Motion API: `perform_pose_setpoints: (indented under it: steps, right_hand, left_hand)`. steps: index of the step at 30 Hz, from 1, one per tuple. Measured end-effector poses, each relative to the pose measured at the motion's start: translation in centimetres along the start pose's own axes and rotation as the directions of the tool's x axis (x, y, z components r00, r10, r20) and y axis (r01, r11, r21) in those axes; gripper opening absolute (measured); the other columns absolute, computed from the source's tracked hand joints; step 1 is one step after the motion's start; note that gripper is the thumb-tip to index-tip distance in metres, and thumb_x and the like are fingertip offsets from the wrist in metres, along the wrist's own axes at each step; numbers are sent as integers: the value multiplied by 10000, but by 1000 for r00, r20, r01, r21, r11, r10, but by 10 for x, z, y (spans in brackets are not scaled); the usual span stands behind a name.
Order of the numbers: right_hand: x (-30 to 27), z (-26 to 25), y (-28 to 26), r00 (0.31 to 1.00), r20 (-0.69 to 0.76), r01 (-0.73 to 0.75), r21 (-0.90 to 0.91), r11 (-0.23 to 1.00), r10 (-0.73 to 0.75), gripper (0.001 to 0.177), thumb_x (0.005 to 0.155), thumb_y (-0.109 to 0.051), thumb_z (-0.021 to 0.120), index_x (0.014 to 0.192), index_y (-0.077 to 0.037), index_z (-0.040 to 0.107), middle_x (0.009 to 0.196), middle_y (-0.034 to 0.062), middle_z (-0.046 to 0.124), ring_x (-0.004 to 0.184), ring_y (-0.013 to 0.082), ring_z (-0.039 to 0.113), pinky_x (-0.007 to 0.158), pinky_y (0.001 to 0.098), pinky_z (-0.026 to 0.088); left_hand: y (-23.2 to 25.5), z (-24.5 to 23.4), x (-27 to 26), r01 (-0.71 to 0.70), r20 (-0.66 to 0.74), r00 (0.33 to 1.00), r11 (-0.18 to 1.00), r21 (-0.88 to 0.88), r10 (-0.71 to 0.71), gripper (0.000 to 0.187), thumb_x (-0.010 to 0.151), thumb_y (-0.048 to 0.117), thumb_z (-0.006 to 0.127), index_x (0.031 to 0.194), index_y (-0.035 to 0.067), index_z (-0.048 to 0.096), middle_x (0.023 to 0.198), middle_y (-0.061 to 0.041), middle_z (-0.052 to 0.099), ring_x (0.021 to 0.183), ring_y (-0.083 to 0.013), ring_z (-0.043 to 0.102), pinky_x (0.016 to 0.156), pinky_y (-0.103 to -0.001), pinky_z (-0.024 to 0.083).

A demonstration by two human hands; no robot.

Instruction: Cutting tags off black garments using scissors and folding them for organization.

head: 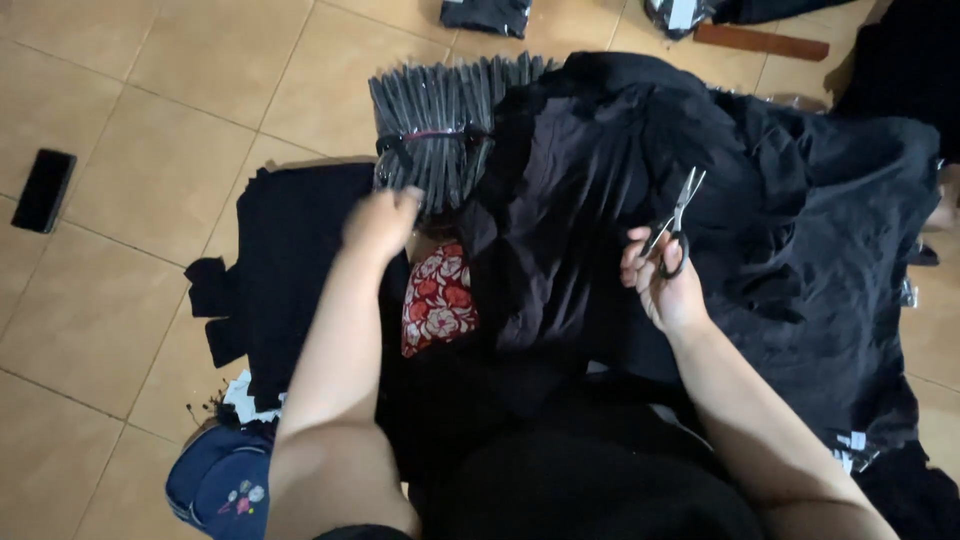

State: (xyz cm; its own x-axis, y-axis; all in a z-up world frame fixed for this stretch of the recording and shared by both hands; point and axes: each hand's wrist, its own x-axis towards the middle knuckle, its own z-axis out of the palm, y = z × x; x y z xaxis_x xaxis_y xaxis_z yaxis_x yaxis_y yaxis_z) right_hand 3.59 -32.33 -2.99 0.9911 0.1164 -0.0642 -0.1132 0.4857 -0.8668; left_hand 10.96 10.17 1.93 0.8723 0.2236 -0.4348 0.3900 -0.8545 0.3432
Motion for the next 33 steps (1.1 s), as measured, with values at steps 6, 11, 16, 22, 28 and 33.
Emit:
perform_pose_setpoints:
  steps: [6,11,16,22,28,33]
  right_hand:
    - [-2,-4,10,998,-67,18,58,998,-14,278,947,5,596,1209,48,514,1001,287,678,950,391,744,858,501,632]
    - [0,63,-17,998,51,-35,145,989,28,294,879,32,634,1142,-43,529,1372,332,575,1300,458,581,1093,529,480]
    - [26,51,30,968,176,-227,290,930,181,237,935,-87,597,1165,-144,593,1507,182,553,1447,437,444,1187,567,323]
    - [26,61,12,935,99,-351,381,855,339,602,885,-229,534,1485,-176,513,1422,160,600,1311,404,583,1104,608,433]
    - [29,51,22,946,110,-325,316,891,306,597,872,-276,574,1461,-177,562,1347,142,643,1232,366,634,1021,599,500]
    - [31,43,30,957,152,-282,290,914,247,576,903,-247,531,1475,-180,542,1357,148,637,1263,365,631,1034,574,514]
  left_hand:
    - [64,0,-110,3,115,992,917,-399,47,1035,962,644,507,1606,-64,112,1657,-337,78,1515,-477,240,1213,-594,263]
    - [66,68,-94,-66,217,963,924,-377,158,882,905,753,471,1425,44,542,1415,-219,590,1396,-379,488,1171,-562,321]
    - [107,82,-123,-413,-231,910,707,-574,344,692,861,55,649,1459,-163,377,1377,-445,487,1358,-551,436,1184,-581,306]
    - [140,78,-156,-603,-189,785,656,-454,591,884,845,-40,543,1625,-11,128,1541,-492,192,1430,-640,237,1162,-627,309]
    - [122,76,-148,-311,-128,881,353,-883,455,1023,764,-83,424,1641,96,-71,1655,-370,50,1544,-470,80,1273,-548,130]
    - [104,107,-137,-295,-206,873,142,-945,443,1047,753,-157,419,1660,140,-11,1684,-303,78,1555,-371,154,1254,-490,193]
